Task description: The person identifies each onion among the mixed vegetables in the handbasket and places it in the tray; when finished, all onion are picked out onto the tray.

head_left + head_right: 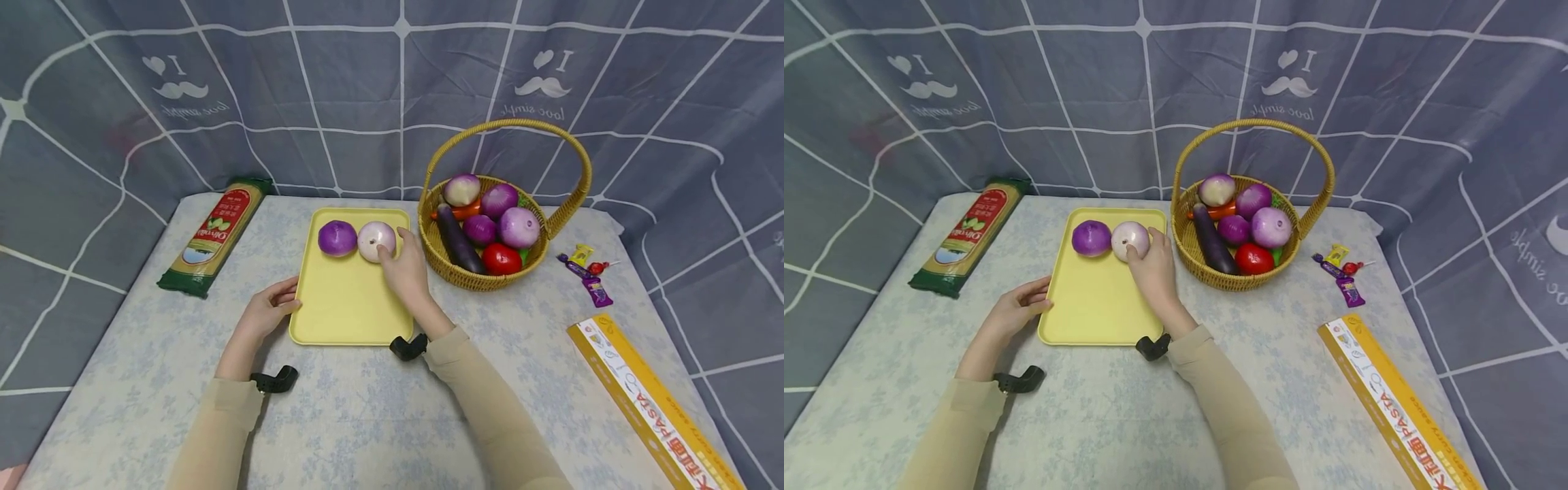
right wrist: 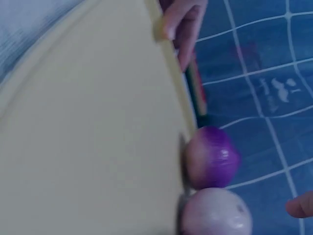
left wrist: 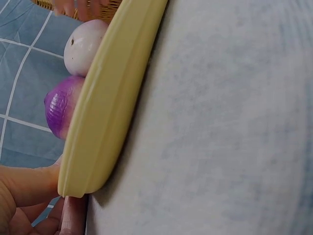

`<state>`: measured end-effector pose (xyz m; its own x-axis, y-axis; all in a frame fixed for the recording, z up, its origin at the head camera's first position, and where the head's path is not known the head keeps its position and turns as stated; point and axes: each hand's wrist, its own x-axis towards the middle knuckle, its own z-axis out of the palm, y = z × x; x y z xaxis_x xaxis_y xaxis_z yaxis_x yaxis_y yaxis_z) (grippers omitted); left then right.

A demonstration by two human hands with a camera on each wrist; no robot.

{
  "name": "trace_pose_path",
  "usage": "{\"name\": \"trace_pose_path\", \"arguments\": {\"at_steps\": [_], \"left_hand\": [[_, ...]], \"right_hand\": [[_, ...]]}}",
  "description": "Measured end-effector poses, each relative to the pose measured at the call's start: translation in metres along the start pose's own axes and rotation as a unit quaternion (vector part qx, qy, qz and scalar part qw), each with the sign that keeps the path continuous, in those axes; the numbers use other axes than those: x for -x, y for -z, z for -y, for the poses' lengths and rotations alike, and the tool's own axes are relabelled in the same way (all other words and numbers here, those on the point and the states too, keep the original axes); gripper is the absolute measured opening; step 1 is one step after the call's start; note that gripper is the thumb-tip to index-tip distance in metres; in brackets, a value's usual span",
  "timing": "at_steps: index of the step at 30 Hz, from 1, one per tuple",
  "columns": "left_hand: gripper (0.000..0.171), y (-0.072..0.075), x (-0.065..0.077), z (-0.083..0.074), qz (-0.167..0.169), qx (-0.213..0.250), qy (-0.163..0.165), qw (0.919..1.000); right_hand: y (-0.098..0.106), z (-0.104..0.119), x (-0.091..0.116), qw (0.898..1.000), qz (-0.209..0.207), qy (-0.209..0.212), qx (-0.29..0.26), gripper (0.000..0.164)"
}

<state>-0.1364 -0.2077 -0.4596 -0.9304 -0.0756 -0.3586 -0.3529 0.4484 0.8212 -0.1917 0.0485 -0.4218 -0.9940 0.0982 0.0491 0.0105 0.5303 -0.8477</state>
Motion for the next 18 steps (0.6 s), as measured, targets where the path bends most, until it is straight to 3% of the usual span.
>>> {"name": "trace_pose_path", "arguments": {"at_steps": [11,18], "left_hand": [[0.056,0.002,0.003,0.003,0.008,0.006,-0.014,0.9998],[0.056,0.002,0.001,0.003,0.004,0.007,-0.017,0.9998]], "right_hand": [[0.065,0.009,0.017,0.994,0.017,0.056,-0.093,0.03],[0.115,-0.011,0.016,0.991,-0.03,0.059,-0.115,0.027]]}}
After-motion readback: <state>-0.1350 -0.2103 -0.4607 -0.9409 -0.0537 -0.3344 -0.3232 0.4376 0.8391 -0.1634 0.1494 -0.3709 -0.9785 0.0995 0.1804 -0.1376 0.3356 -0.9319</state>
